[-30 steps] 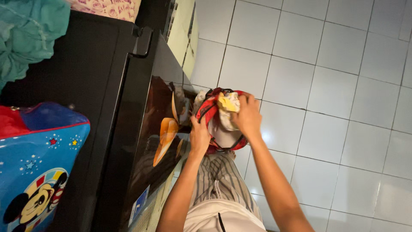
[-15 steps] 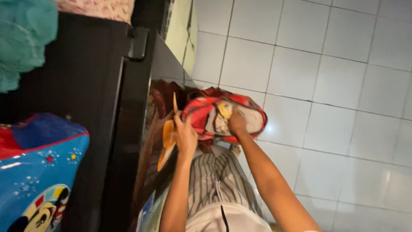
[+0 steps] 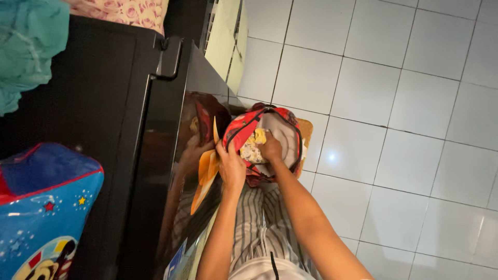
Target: The person sits on the floor, opens a small child's backpack, and takes out cloths and clothing items one at a time, folding each and stacking them on a plastic stool. They then remove a small notebook and other small items from the bag and place them with the stack.
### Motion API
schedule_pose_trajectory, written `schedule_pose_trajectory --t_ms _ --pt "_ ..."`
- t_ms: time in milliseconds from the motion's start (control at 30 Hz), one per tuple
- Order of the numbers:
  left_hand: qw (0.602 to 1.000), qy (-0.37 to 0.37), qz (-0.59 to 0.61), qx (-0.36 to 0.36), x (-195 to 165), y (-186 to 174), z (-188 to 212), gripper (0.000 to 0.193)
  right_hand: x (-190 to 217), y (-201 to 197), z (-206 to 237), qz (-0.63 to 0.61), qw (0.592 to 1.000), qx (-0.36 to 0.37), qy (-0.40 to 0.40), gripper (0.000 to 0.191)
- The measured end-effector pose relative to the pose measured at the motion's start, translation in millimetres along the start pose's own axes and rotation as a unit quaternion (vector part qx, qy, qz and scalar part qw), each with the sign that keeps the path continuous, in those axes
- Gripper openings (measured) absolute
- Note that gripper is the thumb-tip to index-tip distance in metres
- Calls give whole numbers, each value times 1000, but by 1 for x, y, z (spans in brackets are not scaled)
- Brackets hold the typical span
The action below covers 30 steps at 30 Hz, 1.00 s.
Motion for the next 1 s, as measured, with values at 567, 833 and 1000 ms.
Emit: schedule_pose_trajectory --t_ms 567,833,1000 --pt "1000 -1 10 25 16 10 8 49 39 72 45 374 865 41 -331 59" --pt "999 25 -1 20 22 8 15 54 38 94 28 340 883 126 -299 73" --pt "999 22 -9 38 22 9 14 55 23 57 14 172 982 24 -75 35"
Point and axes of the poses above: each hand's wrist, its own z-axis away from the middle knuckle, its own y-axis out of the palm, x = y × z, the point moved 8 cm from there along -z, towards the middle knuckle, and after that the axes turned 9 degrees about y, right-handed, at the moved point
